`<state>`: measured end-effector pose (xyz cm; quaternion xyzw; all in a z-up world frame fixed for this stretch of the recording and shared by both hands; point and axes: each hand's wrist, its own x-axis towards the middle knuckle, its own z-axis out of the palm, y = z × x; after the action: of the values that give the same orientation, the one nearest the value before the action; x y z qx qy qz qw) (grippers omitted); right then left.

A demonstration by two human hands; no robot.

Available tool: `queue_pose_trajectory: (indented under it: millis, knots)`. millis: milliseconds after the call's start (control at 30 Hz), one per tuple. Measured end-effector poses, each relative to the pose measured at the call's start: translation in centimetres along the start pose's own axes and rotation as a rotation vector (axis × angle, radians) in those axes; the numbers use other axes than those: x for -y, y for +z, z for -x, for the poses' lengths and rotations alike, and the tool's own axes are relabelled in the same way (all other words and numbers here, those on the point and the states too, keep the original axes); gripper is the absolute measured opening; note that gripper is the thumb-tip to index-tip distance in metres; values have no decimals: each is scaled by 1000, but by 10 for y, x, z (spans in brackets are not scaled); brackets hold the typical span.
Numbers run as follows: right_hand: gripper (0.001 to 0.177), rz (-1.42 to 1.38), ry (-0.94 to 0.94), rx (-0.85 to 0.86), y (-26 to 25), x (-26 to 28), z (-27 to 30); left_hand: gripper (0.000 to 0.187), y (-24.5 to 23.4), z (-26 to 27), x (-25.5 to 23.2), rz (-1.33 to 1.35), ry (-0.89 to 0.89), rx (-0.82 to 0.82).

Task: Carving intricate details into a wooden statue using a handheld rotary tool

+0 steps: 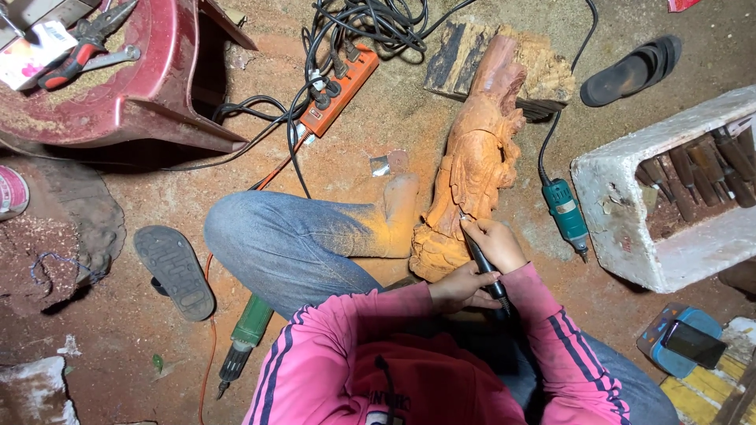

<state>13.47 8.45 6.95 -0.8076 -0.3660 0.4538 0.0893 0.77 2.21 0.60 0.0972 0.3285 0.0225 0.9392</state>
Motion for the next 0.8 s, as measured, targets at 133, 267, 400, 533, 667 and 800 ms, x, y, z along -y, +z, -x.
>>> queue_pose_trajectory:
  millis: [133,267,400,533,667,800]
  knots:
    - [53,22,-3,26,-8,22,10,36,2,2,-3,47,-32,1]
    - [54,32,-2,64,-8,24,10,35,-1,3,-2,74,-55,22]
    - [56,-9,17,18,3,0,-4,37,-7,4,-11,37,-72,34]
    - [56,7,9,-4,7,-5,-10,37,-13,0,-12,10,-89,29]
    - [57,66,-4,15,9,-3,-12,37,-13,6,-17,20,-106,31]
    - [54,76,30,31,15,-12,-18,38,-17,5,-13,26,-120,34]
